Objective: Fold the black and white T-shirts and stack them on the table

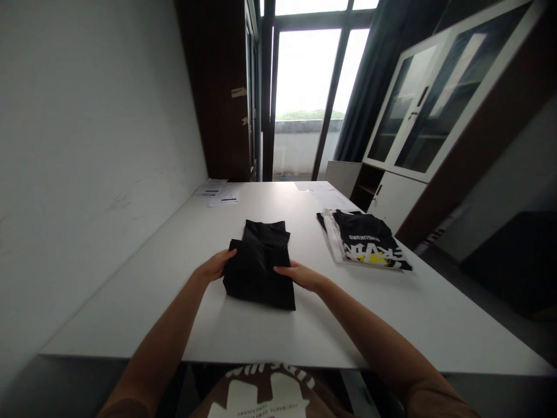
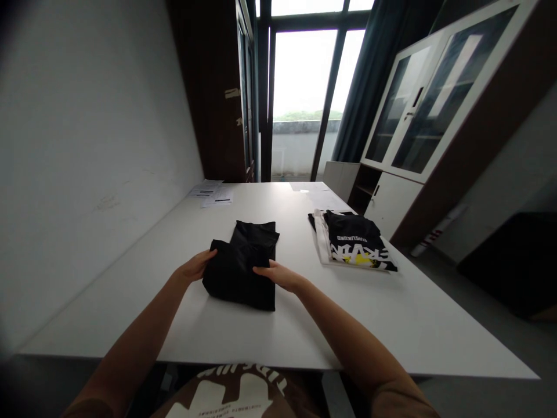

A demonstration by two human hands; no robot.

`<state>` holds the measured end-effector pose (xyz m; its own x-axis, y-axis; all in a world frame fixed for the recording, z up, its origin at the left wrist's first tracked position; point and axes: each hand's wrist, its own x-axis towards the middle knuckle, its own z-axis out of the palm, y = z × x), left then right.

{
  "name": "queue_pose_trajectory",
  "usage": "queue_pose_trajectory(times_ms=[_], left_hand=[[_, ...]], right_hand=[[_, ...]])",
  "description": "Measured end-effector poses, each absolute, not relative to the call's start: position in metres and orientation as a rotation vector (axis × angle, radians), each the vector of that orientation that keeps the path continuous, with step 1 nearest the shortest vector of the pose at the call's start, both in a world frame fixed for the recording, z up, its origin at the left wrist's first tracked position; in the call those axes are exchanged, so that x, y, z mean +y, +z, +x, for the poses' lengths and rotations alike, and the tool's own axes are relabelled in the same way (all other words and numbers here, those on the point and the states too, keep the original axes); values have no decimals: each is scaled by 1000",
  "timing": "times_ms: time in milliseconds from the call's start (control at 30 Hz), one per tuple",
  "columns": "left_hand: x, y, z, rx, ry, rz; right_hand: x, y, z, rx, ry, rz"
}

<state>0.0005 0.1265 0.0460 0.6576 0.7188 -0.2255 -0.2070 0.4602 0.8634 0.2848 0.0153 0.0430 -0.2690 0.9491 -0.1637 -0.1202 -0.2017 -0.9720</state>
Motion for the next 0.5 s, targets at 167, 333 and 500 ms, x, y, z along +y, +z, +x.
queue_pose_trajectory(times_ms=[167,333,500], left_hand=[[118,32,-32,634,511,996],[107,19,-50,641,516,983],[102,15,-54,549,423,1025]], right_hand=[[-8,29,296,-1451,1629,-1082],[-15,18,296,-1449,1557,-1064],[-20,29,297,-1502,1608,-1170]])
